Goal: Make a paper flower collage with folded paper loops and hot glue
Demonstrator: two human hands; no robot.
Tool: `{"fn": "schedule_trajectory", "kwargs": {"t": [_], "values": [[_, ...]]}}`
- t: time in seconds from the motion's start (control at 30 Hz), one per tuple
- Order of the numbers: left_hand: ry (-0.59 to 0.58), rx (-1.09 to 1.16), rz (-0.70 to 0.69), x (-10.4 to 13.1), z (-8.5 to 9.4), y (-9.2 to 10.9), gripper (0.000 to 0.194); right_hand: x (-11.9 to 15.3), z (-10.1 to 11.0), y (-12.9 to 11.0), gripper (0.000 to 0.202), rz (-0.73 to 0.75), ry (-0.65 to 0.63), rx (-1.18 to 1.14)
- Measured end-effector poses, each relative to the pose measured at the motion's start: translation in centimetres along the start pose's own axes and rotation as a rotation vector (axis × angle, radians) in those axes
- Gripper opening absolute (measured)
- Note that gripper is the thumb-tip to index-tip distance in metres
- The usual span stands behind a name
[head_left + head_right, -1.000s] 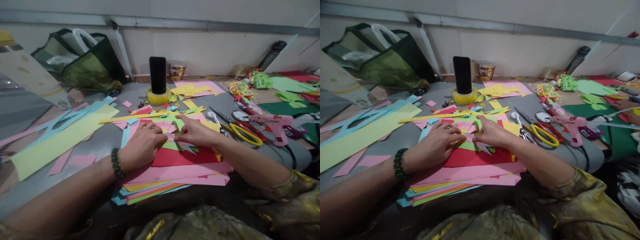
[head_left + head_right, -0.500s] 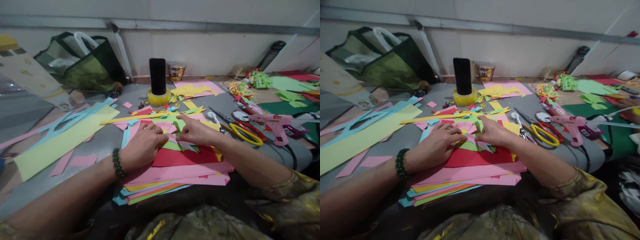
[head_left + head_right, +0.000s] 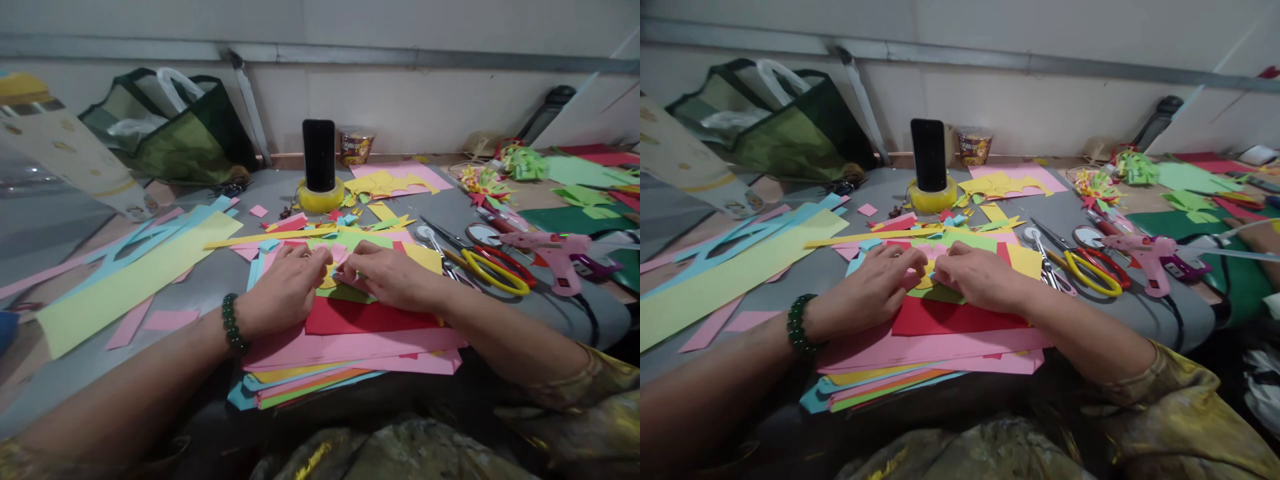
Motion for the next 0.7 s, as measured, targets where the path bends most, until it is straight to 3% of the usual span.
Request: {"fn": "schedule_trajectory", "kwargs": {"t": [0.2,0.33,0.7], "values": [[-0.021,-0.008,0.009,0.02,0.09,0.09,0.029,-0.44,-0.22,0.14,0.017,0.001,-0.051,-0.021],[0.000,-0.005,0.000,0.05,-0.01,0.08,0.029,-0.58,-0.01,0.28,0.014,-0.010,0.036,-0.102],[-0.039,-0.022,0.021,-0.09,0.04,0.29,0.032,-0.64,-0.37,0.33,0.018,0.120,0.014,0.061]]}}
Point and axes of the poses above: each hand's wrist, its own x-axis away from the middle knuckle, its own z-axis out of the back of the hand, y = z × x, the point moved 1 cm from there along -x, towards the middle knuckle, and after that the axes turned 9 degrees about -x, right-handed, at the moved point
